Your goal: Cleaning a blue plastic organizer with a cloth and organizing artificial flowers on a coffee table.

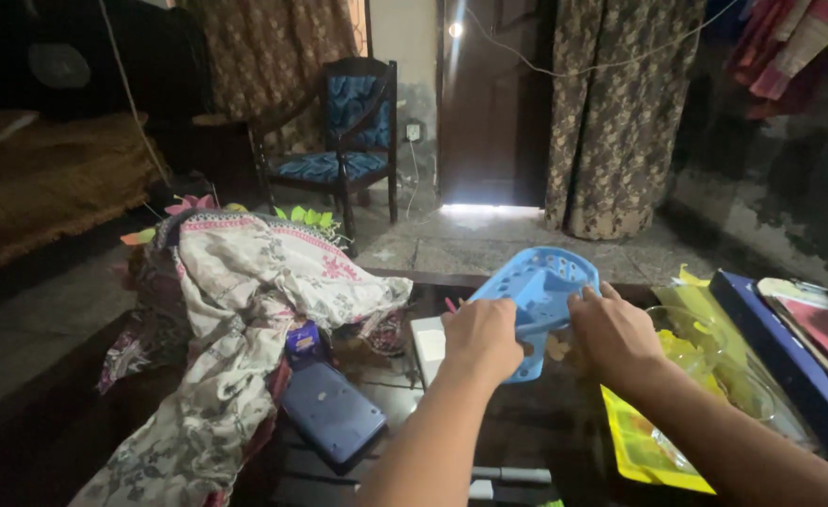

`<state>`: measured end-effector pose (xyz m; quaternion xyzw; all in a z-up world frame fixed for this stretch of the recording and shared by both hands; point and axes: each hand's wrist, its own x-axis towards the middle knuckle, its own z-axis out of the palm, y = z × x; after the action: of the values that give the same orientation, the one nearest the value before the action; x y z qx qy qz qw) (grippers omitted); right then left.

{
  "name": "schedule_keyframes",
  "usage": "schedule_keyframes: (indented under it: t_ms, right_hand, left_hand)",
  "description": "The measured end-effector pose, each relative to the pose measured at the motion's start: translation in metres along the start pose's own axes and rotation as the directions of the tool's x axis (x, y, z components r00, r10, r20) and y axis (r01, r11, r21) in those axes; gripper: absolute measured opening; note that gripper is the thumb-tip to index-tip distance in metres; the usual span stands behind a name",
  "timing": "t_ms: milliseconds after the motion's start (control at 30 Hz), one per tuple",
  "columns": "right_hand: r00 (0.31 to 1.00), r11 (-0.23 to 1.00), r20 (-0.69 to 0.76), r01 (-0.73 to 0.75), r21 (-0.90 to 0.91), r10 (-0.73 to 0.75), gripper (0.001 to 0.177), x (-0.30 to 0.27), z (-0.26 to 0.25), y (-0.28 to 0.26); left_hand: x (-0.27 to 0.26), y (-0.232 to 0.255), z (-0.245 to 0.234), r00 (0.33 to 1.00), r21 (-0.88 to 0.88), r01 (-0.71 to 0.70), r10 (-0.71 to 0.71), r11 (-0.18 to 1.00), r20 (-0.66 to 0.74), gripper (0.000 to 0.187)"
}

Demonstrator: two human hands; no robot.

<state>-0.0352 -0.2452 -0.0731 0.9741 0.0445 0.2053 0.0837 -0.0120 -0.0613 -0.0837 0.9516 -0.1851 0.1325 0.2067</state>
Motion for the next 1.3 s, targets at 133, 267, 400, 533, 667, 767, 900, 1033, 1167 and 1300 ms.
schedule_keyframes:
  t_ms: [133,267,400,533,667,767,900,1033,1167,1300]
  right_hand:
    - [0.991,0.999,-0.134,0.029,0.016,-0.026,0.060,0.006,0.030,0.007]
    - [0.996,0.996,-0.093,0.003,0.084,0.005,0.052,0.002,0.002,-0.004]
    - [0.943,0.960,-0.280,0.229,0.159,-0.178,0.030,0.000,-0.027,-0.019]
    - [0.898,0.927,-0.335,0.348,0.139,-0.287,0.030,-0.007,-0.044,-0.046]
    - [0.912,0.854,-0.160,0.409,0.321,-0.377,0.027,-0.021,-0.035,-0.071]
    - [0.921,0.832,0.017,0.343,0.436,-0.389,0.032,-0.038,-0.018,-0.089]
    - [0.798,0.794,0.378,0.194,0.576,-0.469,0.055,-0.063,-0.017,-0.108]
    - [0.822,0.798,0.387,0.127,0.590,-0.417,0.054,-0.068,-0.009,-0.108]
    - [0.817,0.784,0.386,0.124,0.608,-0.429,0.048,-0.053,-0.001,-0.097]
    - [0.848,0.865,0.415,0.095,0.492,-0.329,0.037,-0.052,0.016,-0.079]
  left_hand:
    - [-0.010,0.011,-0.008,0.997,-0.018,-0.070,0.070,0.997,0.018,0.045]
    - [-0.013,0.012,-0.017,0.984,0.067,-0.180,0.180,0.981,0.006,0.060]
    - [-0.033,0.016,-0.052,0.939,0.229,-0.343,0.329,0.911,0.099,0.062]
    - [-0.041,-0.011,-0.056,0.933,0.416,-0.359,0.324,0.835,0.156,0.061]
    - [-0.073,-0.023,-0.086,0.887,0.480,-0.462,0.396,0.746,0.238,0.029]
    - [-0.091,-0.024,-0.092,0.885,0.389,-0.439,0.316,0.810,0.342,0.038]
    - [-0.095,-0.044,-0.032,0.825,0.372,-0.314,0.057,0.873,0.563,0.035]
    - [-0.102,-0.051,-0.016,0.848,0.340,-0.294,0.080,0.893,0.524,0.032]
    - [-0.078,-0.065,-0.004,0.903,0.328,-0.277,0.129,0.903,0.409,0.025]
    - [-0.070,-0.048,-0.005,0.903,0.336,-0.281,0.130,0.899,0.409,0.026]
